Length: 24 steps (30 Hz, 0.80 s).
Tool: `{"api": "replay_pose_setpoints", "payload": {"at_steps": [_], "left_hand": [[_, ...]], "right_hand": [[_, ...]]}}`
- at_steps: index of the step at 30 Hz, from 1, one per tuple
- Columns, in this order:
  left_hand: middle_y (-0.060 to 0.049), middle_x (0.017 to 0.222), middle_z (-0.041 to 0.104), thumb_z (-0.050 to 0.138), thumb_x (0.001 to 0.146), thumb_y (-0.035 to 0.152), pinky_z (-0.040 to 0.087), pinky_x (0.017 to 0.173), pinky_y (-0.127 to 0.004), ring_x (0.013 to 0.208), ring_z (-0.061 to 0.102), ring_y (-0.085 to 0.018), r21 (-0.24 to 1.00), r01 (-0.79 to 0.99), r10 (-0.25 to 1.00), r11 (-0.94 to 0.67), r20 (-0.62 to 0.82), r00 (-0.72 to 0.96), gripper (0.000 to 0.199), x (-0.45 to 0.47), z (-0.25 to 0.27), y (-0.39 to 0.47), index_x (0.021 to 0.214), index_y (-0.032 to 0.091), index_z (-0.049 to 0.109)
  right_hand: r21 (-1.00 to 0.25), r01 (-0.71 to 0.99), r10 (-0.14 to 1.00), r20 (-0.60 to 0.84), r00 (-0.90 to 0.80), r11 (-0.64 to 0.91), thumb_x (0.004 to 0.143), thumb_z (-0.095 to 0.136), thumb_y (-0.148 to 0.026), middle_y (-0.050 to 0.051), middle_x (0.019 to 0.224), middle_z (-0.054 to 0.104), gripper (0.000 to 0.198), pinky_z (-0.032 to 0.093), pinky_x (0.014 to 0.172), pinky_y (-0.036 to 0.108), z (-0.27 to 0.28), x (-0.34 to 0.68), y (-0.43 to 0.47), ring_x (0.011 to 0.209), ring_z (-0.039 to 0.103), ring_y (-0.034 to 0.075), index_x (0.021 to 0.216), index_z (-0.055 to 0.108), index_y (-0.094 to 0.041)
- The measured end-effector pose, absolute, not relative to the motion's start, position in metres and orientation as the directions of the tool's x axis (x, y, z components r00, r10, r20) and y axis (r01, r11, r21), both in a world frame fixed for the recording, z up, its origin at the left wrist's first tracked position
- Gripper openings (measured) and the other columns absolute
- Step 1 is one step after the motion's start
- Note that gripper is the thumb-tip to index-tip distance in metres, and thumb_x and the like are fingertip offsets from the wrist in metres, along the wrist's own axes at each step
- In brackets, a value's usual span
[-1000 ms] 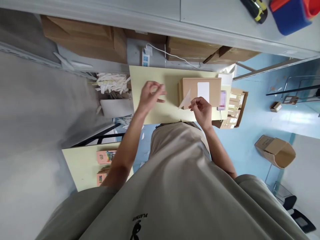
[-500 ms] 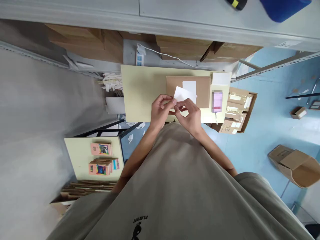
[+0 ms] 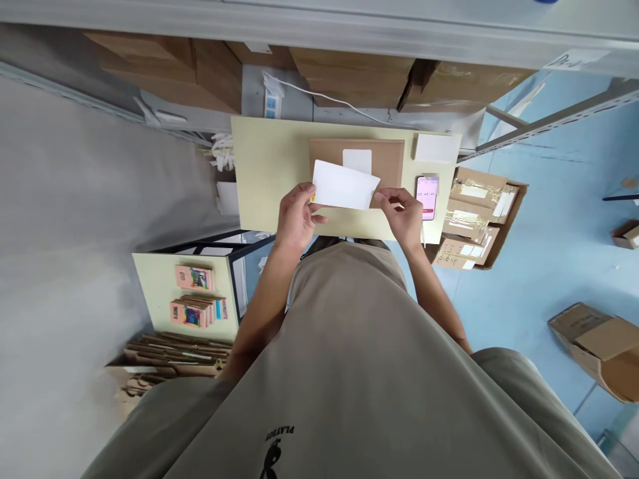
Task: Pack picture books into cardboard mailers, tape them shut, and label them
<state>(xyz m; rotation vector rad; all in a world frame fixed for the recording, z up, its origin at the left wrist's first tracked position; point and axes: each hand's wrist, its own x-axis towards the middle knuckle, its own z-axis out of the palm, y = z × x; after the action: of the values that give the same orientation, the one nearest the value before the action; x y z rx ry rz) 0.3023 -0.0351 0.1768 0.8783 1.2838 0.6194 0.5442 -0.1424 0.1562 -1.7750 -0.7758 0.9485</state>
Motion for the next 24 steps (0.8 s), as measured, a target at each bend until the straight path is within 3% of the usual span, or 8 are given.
{"api": "replay_pose_setpoints", "payload": {"at_steps": [4,11,15,19,24], "left_hand": [[-0.003,0.104,0.077,0.085,0.084,0.076,0.060,0.048,-0.025,0.079,0.080,-0.017,0.832,0.066,0.806,0.551,-0.551,0.218,0.055,0.311,0.177,-0.038,0.104,0.029,0.065],[-0.005,0.102,0.073,0.081,0.085,0.076,0.063,0.051,-0.029,0.089,0.083,-0.024,0.856,0.146,0.800,0.497,-0.516,0.306,0.055,0.322,0.183,-0.031,0.103,0.028,0.060],[-0.005,0.103,0.072,0.086,0.089,0.061,0.067,0.055,-0.028,0.099,0.079,-0.026,0.887,0.216,0.828,0.408,-0.459,0.322,0.043,0.323,0.195,-0.014,0.101,0.026,0.064],[-0.005,0.101,0.071,0.091,0.092,0.036,0.075,0.068,-0.034,0.107,0.078,-0.029,0.905,0.276,0.826,0.325,-0.414,0.383,0.028,0.319,0.208,0.008,0.101,0.022,0.069],[-0.004,0.099,0.068,0.092,0.092,0.018,0.080,0.084,-0.046,0.115,0.079,-0.033,0.913,0.229,0.806,0.338,-0.407,0.431,0.027,0.316,0.200,0.041,0.108,0.020,0.071]], "right_hand": [[-0.938,0.032,0.828,-0.287,0.481,-0.344,0.095,0.088,-0.073,0.006,0.102,0.085,0.047,0.062,0.074,0.037,0.147,0.548,-0.144,0.087,0.073,0.021,0.099,0.083,-0.026],[-0.935,0.103,0.860,-0.265,0.436,-0.340,0.100,0.081,-0.065,0.005,0.094,0.082,0.041,0.063,0.077,0.038,0.146,0.557,-0.149,0.085,0.073,0.020,0.096,0.079,-0.025],[-0.921,0.247,0.844,-0.137,0.519,-0.301,0.103,0.082,-0.057,0.006,0.101,0.082,0.031,0.061,0.078,0.037,0.156,0.565,-0.144,0.089,0.073,0.021,0.103,0.080,-0.026],[-0.926,0.309,0.917,-0.085,0.391,-0.218,0.104,0.086,-0.055,0.005,0.106,0.081,0.029,0.060,0.079,0.038,0.164,0.573,-0.132,0.088,0.073,0.020,0.104,0.082,-0.027],[-0.916,0.351,0.951,-0.088,0.297,-0.194,0.106,0.082,-0.051,0.004,0.103,0.081,0.026,0.059,0.077,0.038,0.156,0.575,-0.121,0.086,0.070,0.019,0.097,0.084,-0.027]]}}
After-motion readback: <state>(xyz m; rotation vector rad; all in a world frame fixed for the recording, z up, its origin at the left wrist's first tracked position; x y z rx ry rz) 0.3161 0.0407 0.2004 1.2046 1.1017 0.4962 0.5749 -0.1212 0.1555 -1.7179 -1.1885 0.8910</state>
